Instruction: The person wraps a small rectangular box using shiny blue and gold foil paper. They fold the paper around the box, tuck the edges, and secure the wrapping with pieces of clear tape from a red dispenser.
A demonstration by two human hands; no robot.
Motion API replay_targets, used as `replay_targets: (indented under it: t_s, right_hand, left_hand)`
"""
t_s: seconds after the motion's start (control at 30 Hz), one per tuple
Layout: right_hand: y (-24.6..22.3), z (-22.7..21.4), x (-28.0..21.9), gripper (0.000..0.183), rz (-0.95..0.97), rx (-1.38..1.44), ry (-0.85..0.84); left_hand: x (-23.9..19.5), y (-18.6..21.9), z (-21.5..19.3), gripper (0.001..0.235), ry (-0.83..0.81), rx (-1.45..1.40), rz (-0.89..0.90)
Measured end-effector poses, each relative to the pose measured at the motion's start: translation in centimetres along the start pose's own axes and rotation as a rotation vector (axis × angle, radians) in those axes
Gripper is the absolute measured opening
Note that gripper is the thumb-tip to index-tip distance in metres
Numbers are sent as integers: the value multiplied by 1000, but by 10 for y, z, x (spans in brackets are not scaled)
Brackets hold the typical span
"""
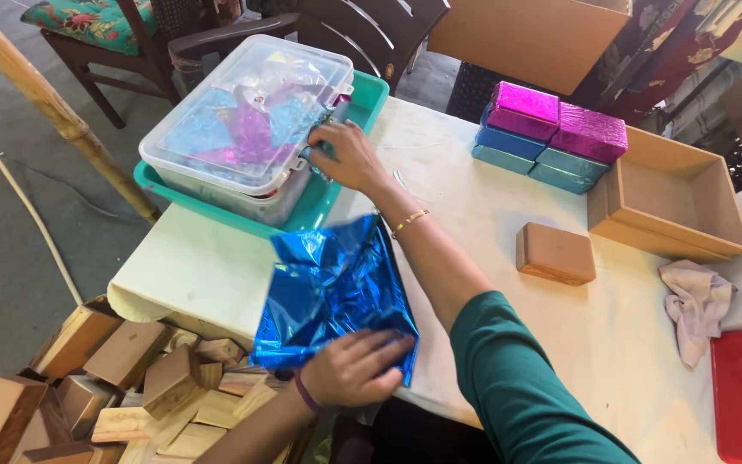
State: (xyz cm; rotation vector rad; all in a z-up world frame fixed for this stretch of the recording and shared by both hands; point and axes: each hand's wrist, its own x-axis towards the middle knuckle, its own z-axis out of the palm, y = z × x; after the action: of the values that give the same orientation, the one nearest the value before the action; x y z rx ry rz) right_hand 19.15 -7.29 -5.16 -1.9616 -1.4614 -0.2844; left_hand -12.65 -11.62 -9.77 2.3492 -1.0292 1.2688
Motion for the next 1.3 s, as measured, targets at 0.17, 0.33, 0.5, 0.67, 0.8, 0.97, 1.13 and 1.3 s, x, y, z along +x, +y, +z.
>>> replay_targets:
  t_s: [0.17, 0.33, 0.5, 0.67, 0.8, 0.97, 1.13, 1.3]
  right_hand:
    - [-46, -12, -15, 50, -107, -109, -199]
    - [-63, -21, -20, 49, -20, -176, -393]
    - [-58, -69, -93, 67, -45, 36, -248]
    - [-29, -91, -183, 74, 252, -26, -402]
    - [71, -58, -259, 22, 144, 188, -265]
    - [-7, -117, -265, 62, 263, 148, -147]
    - [-28, -138, -289, 78, 510, 176, -61]
    - [9, -160, -317, 71, 679, 1509, 173]
  left_hand:
    - [-9, 27, 39, 16, -187, -90, 10]
    - [-1, 34, 69, 23, -369, -147, -40]
    - [25, 34, 56, 41, -403, -237, -158]
    - [23, 23, 31, 66, -126, -52, -684]
    - [-19, -18, 26, 106, -161, 442, -1142]
    - [5, -33, 19, 70, -454, 360, -1381]
    - [27, -51, 36, 33, -449, 312, -1224]
    - [131, -26, 62, 13, -306, 645, -777]
